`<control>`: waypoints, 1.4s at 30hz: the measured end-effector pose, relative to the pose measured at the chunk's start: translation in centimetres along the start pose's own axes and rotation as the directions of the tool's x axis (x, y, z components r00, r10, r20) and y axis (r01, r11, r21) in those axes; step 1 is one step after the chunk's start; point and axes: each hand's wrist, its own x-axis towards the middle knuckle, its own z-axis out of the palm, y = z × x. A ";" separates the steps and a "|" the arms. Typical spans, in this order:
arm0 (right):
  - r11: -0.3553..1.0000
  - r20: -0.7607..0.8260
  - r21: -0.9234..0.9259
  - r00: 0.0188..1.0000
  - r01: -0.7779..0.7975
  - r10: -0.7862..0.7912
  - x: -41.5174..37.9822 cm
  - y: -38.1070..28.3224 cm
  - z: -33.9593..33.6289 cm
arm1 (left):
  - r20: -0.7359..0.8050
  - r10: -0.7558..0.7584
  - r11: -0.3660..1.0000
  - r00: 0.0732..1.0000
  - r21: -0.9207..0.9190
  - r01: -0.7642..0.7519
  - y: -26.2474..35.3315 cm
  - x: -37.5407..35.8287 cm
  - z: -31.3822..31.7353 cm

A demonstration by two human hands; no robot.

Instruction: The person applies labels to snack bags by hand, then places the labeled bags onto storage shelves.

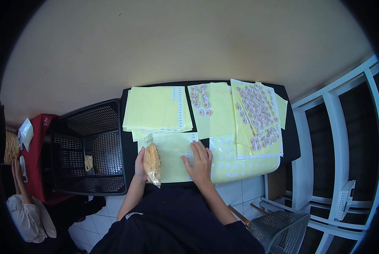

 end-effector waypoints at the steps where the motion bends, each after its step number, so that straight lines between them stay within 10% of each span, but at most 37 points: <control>1: 1.000 0.000 0.030 1.000 -0.007 0.007 -0.7 0.1 0.5 | -0.009 0.004 1.000 1.000 0.022 -0.003 0.0 0.0 0.0; 32: 0.986 -0.173 0.161 0.985 0.029 -0.001 -1.4 1.2 2.2 | 0.202 0.209 0.954 0.957 0.175 -0.245 -1.7 0.1 0.4; 37: 0.986 -0.164 0.166 0.986 0.024 0.004 -0.9 1.0 1.7 | 0.197 0.371 0.787 0.907 0.452 -0.420 -2.3 -0.4 1.6; 42: 0.718 -0.086 0.657 0.923 -0.229 0.374 0.5 0.3 -0.9 | 0.360 0.403 0.528 0.842 0.660 -0.534 -2.4 -1.2 3.3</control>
